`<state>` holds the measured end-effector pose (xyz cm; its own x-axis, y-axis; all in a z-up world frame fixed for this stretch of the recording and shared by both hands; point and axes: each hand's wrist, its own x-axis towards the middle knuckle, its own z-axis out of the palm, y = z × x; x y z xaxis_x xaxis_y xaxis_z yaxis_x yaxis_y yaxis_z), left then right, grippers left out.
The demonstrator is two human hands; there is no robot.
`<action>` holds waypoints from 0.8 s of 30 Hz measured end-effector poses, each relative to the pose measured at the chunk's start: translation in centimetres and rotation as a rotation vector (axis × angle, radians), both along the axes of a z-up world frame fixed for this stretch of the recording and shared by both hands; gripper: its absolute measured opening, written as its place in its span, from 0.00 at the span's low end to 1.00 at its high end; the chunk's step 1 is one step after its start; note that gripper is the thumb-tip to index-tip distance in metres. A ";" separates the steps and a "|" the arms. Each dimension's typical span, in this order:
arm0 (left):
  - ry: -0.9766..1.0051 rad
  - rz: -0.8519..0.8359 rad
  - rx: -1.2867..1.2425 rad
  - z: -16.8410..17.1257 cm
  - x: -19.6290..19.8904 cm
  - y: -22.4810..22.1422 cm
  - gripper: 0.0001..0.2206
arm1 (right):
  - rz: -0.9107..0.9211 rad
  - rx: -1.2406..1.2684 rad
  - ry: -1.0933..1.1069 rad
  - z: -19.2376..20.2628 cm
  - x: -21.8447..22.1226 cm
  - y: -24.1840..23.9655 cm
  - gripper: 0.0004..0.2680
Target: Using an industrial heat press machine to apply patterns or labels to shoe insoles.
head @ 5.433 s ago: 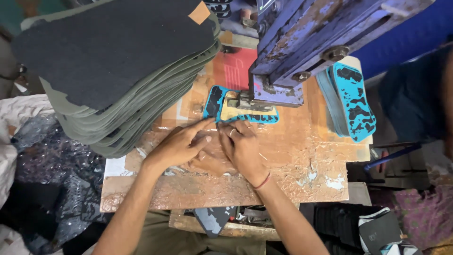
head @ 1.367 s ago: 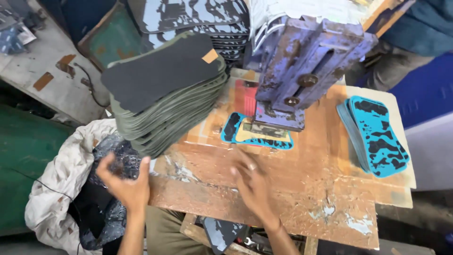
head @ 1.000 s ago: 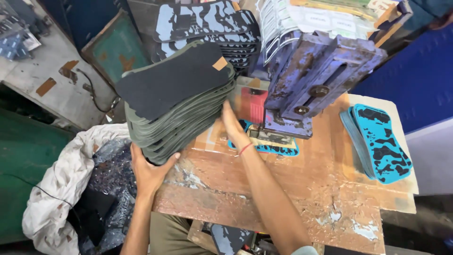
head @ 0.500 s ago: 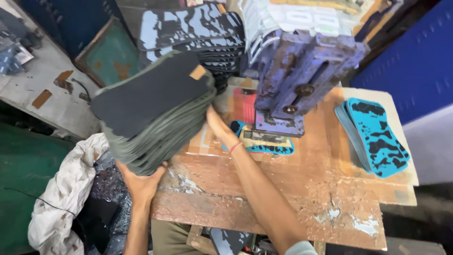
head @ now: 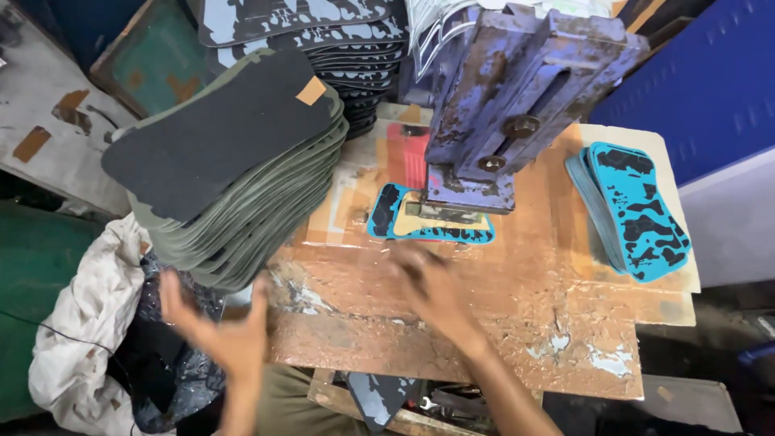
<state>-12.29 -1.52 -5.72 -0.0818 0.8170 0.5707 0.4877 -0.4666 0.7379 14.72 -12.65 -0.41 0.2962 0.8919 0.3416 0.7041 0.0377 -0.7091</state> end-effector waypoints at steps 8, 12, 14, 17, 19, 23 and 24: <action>0.204 -0.647 -0.074 4.6 12.0 3.3 0.16 | -0.254 -0.161 0.043 -1.3 -0.8 -6.5 0.06; 0.490 -0.759 -0.095 0.9 16.7 10.0 0.21 | -0.195 0.107 -0.122 -1.3 -1.2 -6.6 0.05; 0.536 -0.785 -0.097 0.8 17.0 10.6 0.22 | -0.264 -0.024 0.007 -1.0 -1.1 -6.3 0.05; 0.589 -0.810 -0.107 0.3 17.0 10.8 0.17 | -0.289 -0.110 0.099 -0.7 -1.0 -6.3 0.04; 0.596 -0.804 -0.109 0.1 17.1 10.9 0.14 | -0.244 -0.060 0.058 -0.7 -0.8 -6.2 0.04; 0.629 -0.783 -0.048 0.2 17.1 11.0 0.07 | -0.224 -0.032 0.045 -0.7 -0.9 -6.2 0.04; 0.643 -0.780 -0.037 0.1 17.1 10.9 0.06 | -0.231 -0.041 0.062 -0.6 -0.9 -6.3 0.04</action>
